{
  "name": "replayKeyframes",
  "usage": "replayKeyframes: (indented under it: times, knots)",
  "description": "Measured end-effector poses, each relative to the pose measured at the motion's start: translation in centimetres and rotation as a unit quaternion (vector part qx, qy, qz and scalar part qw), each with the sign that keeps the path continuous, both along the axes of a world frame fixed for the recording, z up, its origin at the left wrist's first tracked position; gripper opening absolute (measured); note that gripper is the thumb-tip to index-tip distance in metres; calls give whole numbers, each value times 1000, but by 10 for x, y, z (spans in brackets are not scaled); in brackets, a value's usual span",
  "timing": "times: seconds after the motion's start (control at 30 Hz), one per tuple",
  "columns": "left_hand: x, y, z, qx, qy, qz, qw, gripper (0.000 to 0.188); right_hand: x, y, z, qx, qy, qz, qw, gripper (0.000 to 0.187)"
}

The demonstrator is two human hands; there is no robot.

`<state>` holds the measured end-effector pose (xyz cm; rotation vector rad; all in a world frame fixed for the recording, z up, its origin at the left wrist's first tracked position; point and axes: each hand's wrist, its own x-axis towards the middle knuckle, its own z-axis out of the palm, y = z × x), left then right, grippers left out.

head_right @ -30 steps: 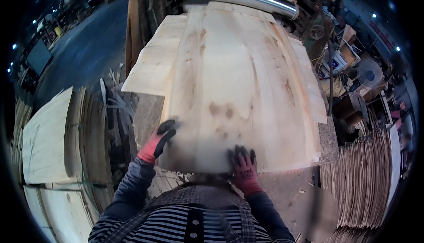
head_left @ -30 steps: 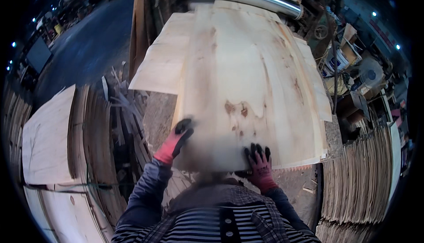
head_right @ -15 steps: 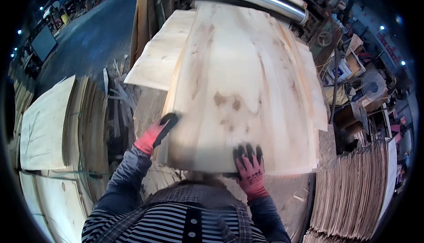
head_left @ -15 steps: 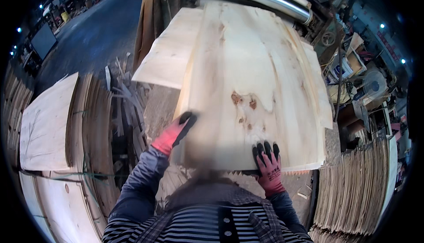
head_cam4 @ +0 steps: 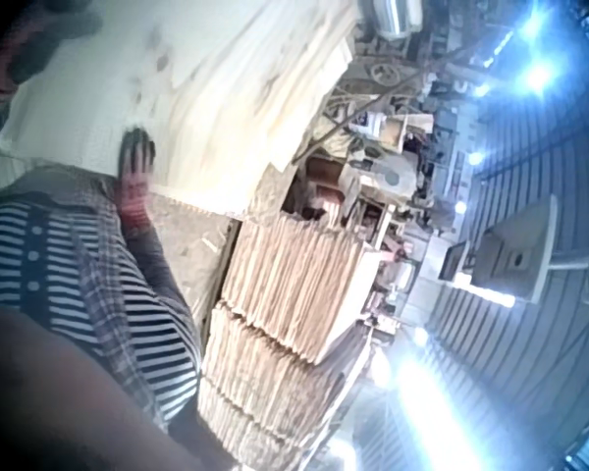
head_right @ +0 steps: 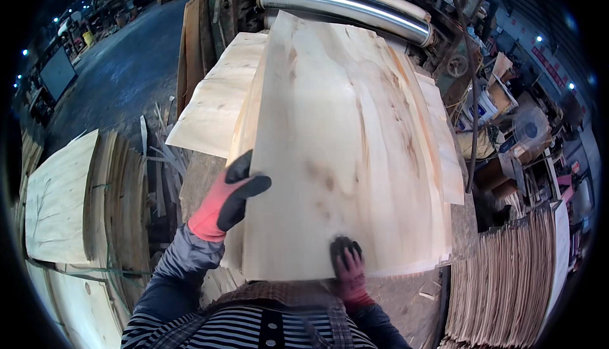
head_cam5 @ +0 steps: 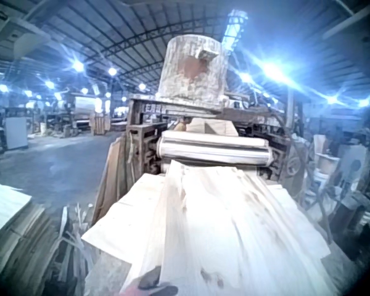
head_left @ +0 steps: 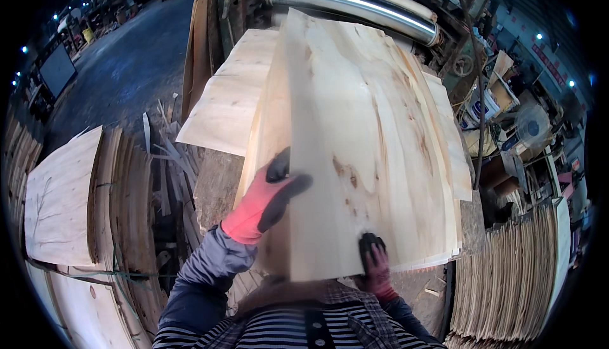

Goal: The person repeatedly picks up large wooden planks and feeds them through a roller machine in a workshop. They handle each plank one at a time, guiding it through the rollers and stacking the processed planks nearby.

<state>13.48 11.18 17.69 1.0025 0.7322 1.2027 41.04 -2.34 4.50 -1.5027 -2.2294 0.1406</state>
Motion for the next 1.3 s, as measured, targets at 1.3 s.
replayKeyframes:
  times: [1.3]
  knots:
    - [-47, -52, -67, 26, -27, 42, 998, 61, -25, 8, 6, -73, -59, 15, 995, 85]
